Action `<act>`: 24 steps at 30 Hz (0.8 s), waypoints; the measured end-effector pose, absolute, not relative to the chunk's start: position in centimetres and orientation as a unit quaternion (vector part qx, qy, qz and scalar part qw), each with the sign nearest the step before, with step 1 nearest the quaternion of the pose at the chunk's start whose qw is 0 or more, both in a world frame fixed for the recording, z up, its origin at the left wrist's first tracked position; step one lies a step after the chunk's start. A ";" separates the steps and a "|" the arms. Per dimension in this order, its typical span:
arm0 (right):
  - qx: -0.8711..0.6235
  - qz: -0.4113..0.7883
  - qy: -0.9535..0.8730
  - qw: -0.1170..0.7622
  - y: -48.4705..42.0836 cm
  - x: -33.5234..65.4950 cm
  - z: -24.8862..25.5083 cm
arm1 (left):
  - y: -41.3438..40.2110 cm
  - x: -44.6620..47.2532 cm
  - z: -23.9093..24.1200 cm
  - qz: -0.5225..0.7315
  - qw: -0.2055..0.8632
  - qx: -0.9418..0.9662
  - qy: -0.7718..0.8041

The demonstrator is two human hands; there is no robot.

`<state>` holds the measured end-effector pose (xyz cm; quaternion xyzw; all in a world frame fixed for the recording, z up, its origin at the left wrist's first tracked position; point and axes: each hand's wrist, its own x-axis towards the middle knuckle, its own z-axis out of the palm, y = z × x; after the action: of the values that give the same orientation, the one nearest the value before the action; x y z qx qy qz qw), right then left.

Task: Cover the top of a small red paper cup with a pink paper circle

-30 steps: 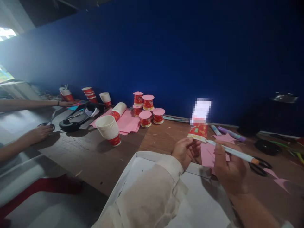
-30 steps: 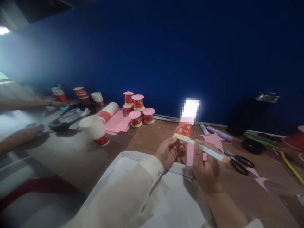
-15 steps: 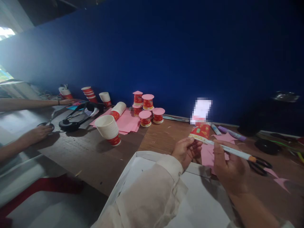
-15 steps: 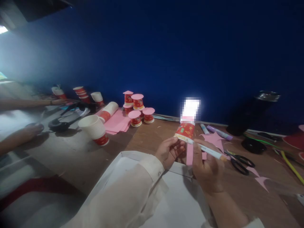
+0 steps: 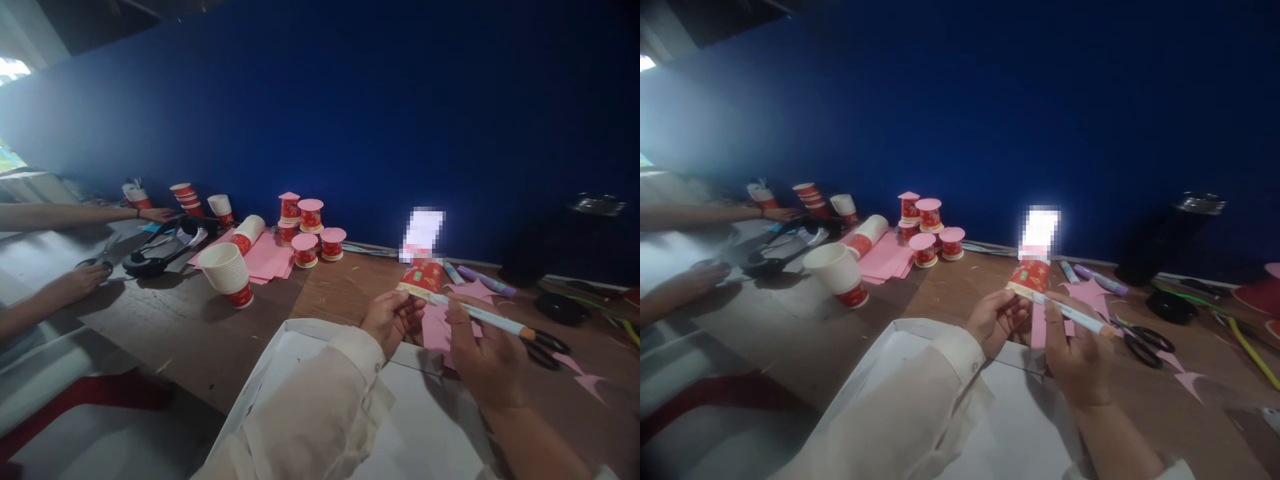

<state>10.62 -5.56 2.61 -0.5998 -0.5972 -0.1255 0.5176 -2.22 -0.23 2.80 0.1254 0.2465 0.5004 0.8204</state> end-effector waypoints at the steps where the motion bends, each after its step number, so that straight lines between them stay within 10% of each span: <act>1: -0.599 -0.127 -0.600 0.515 -5.6 10.6 2.7 | -0.3 -2.2 2.8 0.501 0.820 0.125 0.248; 15: -0.572 -0.051 -0.540 0.615 -5.7 9.4 3.5 | 0.0 -2.5 3.0 0.499 0.832 0.062 0.233; 24: -0.598 0.304 -0.326 0.666 -3.6 10.9 2.5 | -0.3 -2.8 3.2 0.480 0.851 0.058 0.205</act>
<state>10.91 -3.58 2.46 -0.5980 -0.3262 0.3037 0.6662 -2.77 -0.29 3.22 0.0579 0.2052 0.4799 0.8510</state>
